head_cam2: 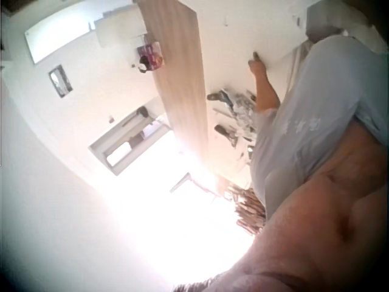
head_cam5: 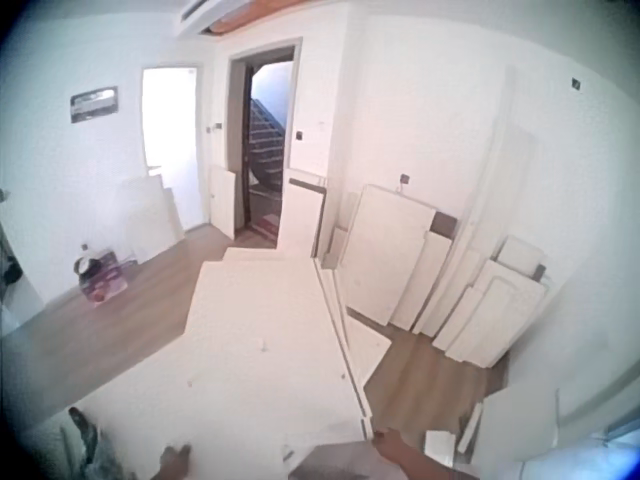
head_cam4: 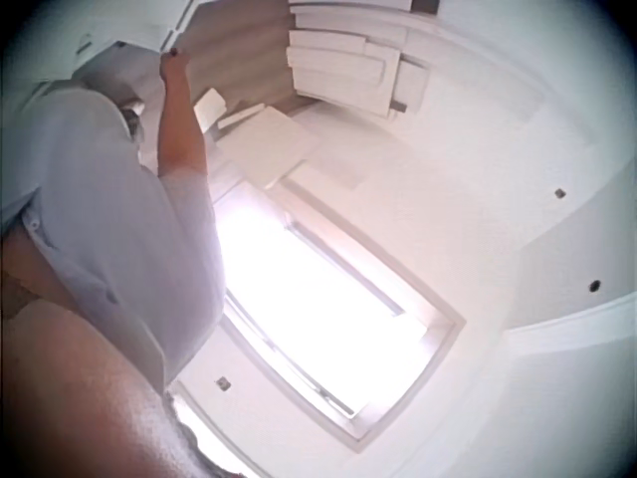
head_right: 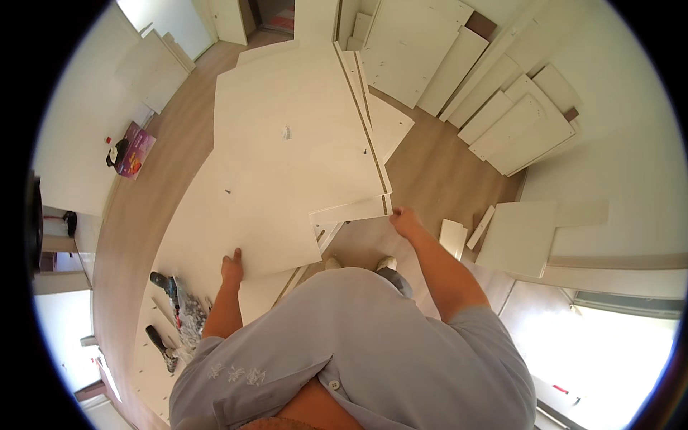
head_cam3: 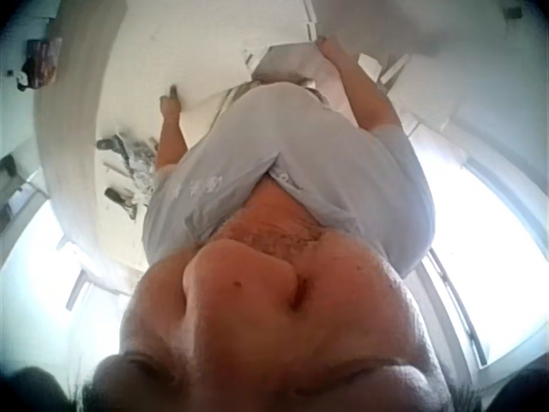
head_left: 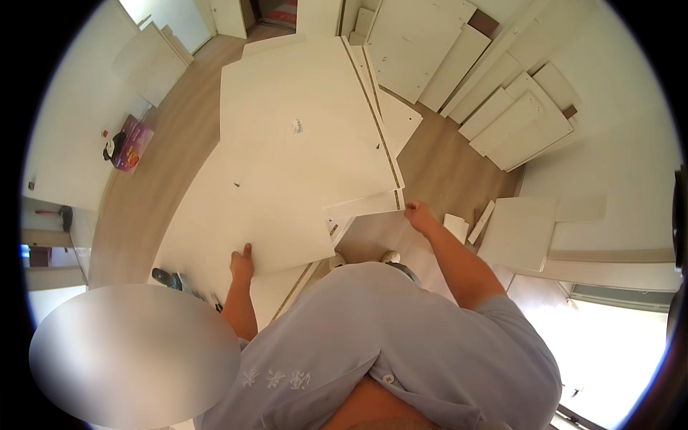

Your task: The person assembles white furniture panels by using a utility knife to clear holes, a power drill to drive screws, and a manual screwdriver to secure connectors, while lifting and positioning wooden pieces.

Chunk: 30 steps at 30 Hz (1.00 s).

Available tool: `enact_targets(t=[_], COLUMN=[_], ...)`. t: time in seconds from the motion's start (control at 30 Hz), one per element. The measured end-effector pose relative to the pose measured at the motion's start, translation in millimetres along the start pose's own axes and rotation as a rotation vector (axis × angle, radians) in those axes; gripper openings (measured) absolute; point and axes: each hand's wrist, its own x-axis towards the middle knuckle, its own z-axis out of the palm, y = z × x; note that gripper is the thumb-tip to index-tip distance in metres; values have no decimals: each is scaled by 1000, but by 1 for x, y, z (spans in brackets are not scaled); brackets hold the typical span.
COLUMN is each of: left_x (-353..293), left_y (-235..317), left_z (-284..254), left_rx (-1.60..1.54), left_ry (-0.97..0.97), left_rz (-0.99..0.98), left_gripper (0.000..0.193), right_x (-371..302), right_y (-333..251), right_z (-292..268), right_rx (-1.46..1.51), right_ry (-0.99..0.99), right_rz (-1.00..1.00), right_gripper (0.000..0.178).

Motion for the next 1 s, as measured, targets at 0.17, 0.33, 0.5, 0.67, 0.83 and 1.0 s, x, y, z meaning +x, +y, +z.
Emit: enact_targets(t=[0.17,0.33,0.5,0.67,0.83,1.0], left_x=[-33,-50,-47,-61,-71,-111], left_y=[-4,-59,-123,-83,-74,-27], left_z=[0,-7,-3,-7,3,-9], left_rx=[78,154,10,-143,-19,-39], left_ry=[33,26,-97,41,134,119], left_rz=[45,52,-148,-152,-102,-58], left_gripper=[75,80,88,90,85,74], right_x=[40,49,25,1,2,38], right_y=[-43,-92,-114,-97,-91,-64], right_z=[-23,-17,-13,20,20,-13], right_rx=[-266,-202,-254,-317,-234,-41], right_ry=[109,-92,-134,98,118,65], right_rz=[29,193,244,160,226,275], right_gripper=[54,60,60,61,66,74])
